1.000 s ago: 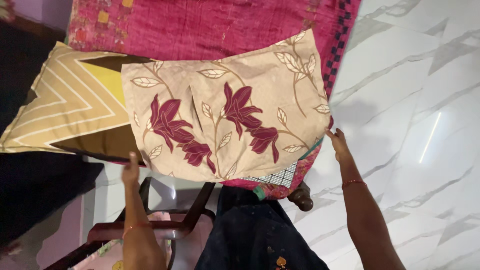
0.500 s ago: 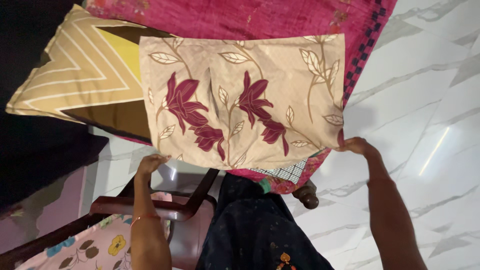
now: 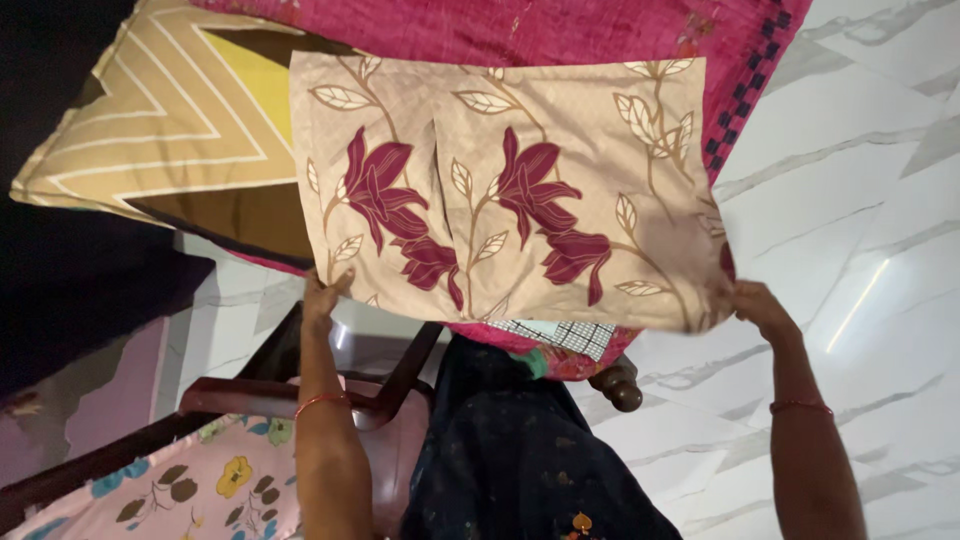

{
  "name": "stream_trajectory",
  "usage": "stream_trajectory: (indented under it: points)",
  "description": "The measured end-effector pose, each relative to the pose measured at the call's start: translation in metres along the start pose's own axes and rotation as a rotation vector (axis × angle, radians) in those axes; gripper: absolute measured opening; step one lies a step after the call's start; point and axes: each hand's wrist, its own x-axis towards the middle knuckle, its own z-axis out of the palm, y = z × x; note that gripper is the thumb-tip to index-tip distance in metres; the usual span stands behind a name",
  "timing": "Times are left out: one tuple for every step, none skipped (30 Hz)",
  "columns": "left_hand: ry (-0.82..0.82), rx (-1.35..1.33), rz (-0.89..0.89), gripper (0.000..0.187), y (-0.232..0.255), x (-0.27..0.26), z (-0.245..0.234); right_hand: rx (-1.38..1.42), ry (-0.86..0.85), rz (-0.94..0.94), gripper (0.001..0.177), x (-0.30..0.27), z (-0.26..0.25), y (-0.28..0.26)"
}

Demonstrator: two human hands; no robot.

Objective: The person folds a purple towel and a checkered cloth, then places them on a cot. They pick up and move several pillows from a wooden bed to the cot. The person also adjusts a pink quilt on the cot and moves a wooden chair to a new position in the room.

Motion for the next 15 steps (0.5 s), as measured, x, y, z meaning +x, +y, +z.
stream_trajectory:
  points:
    - [-0.043, 0.103, -0.058, 0.048, -0.005, -0.004, 0.0, -0.131, -0.086, 0.036, 0.031, -0.002, 0.0, 0.0]
    - [-0.087, 0.206, -0.115, 0.045, -0.009, -0.009, 0.001, -0.262, -0.172, 0.072, 0.029, -0.006, -0.001, 0.0]
    - [-0.132, 0.311, -0.166, 0.043, -0.011, -0.012, -0.001, -0.205, -0.127, 0.016, 0.028, -0.011, -0.003, 0.0]
    - [-0.166, 0.269, -0.145, 0.037, -0.014, -0.019, -0.004, -0.149, -0.083, -0.04, 0.026, -0.022, -0.007, 0.001]
    - [-0.199, 0.229, -0.122, 0.032, -0.019, -0.027, -0.011, -0.091, -0.039, -0.097, 0.025, -0.03, -0.008, 0.002]
    - [-0.232, 0.189, -0.1, 0.028, -0.022, -0.036, -0.015, 0.001, -0.009, -0.096, 0.025, -0.035, -0.008, 0.003]
    - [-0.192, 0.134, -0.121, 0.027, -0.02, -0.042, -0.022, 0.095, 0.027, -0.094, 0.026, -0.041, -0.009, 0.006]
    - [-0.153, 0.079, -0.143, 0.027, -0.014, -0.05, -0.033, 0.189, 0.063, -0.091, 0.027, -0.046, -0.01, 0.009]
    - [-0.114, 0.022, -0.163, 0.026, -0.006, -0.053, -0.036, 0.385, 0.067, -0.046, 0.022, -0.048, -0.008, 0.011]
    - [-0.161, -0.199, -0.124, 0.027, 0.002, -0.056, -0.036, 0.581, 0.07, 0.0, 0.018, -0.045, -0.004, 0.013]
    - [-0.205, -0.418, -0.088, 0.031, 0.008, -0.065, -0.044, 0.778, 0.069, 0.048, 0.015, -0.042, 0.0, 0.015]
    - [-0.249, -0.637, -0.051, 0.035, 0.014, -0.07, -0.048, 0.894, 0.041, -0.017, 0.009, -0.037, 0.0, 0.016]
    - [-0.196, -0.666, -0.107, 0.032, 0.018, -0.07, -0.048, 0.981, 0.053, -0.046, 0.011, -0.034, 0.005, 0.016]
    - [-0.142, -0.695, -0.163, 0.029, 0.019, -0.069, -0.05, 1.014, 0.089, -0.054, 0.014, -0.031, 0.009, 0.014]
    - [-0.09, -0.722, -0.22, 0.027, 0.018, -0.067, -0.051, 1.003, 0.156, -0.033, 0.017, -0.03, 0.012, 0.012]
